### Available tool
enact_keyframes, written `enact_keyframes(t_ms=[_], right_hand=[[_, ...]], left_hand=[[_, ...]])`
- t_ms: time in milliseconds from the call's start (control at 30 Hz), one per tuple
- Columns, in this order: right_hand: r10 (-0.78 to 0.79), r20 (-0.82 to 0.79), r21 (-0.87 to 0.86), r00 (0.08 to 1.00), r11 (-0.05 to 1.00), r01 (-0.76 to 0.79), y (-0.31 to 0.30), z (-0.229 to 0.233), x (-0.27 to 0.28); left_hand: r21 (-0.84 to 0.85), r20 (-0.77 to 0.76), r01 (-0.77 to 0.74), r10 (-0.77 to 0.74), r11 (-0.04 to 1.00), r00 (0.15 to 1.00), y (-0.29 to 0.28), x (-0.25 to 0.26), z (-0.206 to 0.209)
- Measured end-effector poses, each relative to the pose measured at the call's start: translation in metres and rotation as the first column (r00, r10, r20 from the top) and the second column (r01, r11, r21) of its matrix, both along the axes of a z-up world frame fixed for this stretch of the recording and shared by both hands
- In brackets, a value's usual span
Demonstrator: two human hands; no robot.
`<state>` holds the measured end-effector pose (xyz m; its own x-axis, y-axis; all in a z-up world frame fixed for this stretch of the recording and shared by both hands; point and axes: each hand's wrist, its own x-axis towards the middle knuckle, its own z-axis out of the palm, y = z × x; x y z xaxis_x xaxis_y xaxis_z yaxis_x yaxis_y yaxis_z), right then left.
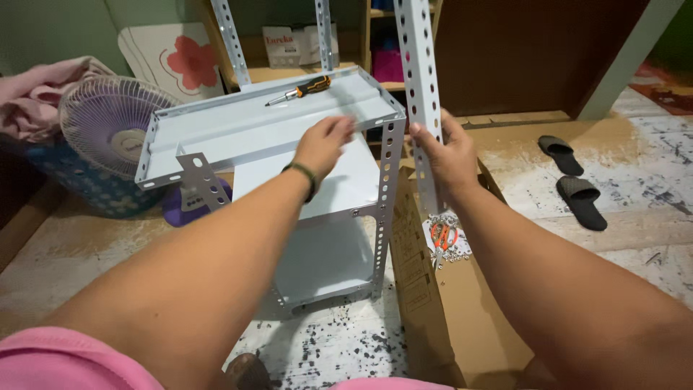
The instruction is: The person assembles a white metal shelving unit by attaching vertical uprights to horizontal shelves using bolts, nuts, and washers. They use a screwdriver to tighten the fasteners and secure the frame.
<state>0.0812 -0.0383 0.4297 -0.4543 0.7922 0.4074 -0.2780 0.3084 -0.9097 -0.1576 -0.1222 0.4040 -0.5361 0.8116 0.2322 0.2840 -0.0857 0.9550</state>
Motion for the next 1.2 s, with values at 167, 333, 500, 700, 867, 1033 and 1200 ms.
enact_keyframes(t_ms=[167,333,500,700,867,1033,1200], right_hand=[[0.134,-0.205,0.345,0.97,0.937,-0.057,0.013,0.023,-0.012],[0.078,-0.008,0.088,0.997,0.993,-0.077,0.013,0.038,-0.028],[0.167,0.057,0.142,0.984,0.974,-0.174,0.019,0.047,-0.032],[0.257,0.088,-0.09,0.963,0.964,-0.249,0.011,0.012,-0.018],[0.374,0.059,-0.093,0.926,0.925,-0.368,0.003,0.001,-0.007],[0.502,0.141,-0.111,0.853,0.865,-0.49,-0.004,0.007,0.004],[0.524,0.187,-0.252,0.831,0.843,-0.475,-0.006,0.017,-0.001]], left_hand=[[0.229,0.204,0.321,-0.367,0.919,0.907,0.029,0.041,0.091],[0.389,0.182,0.265,-0.356,0.882,0.917,0.051,0.06,0.123],[0.522,0.057,0.167,-0.229,0.837,0.972,0.045,0.038,0.135],[0.43,0.001,0.14,-0.156,0.892,0.988,0.009,0.037,0.146],[0.308,0.058,0.1,-0.123,0.946,0.991,-0.007,0.061,0.14],[0.321,0.096,0.146,-0.185,0.936,0.978,-0.008,0.067,0.137],[0.313,0.136,0.163,-0.214,0.936,0.967,-0.008,0.067,0.132]])
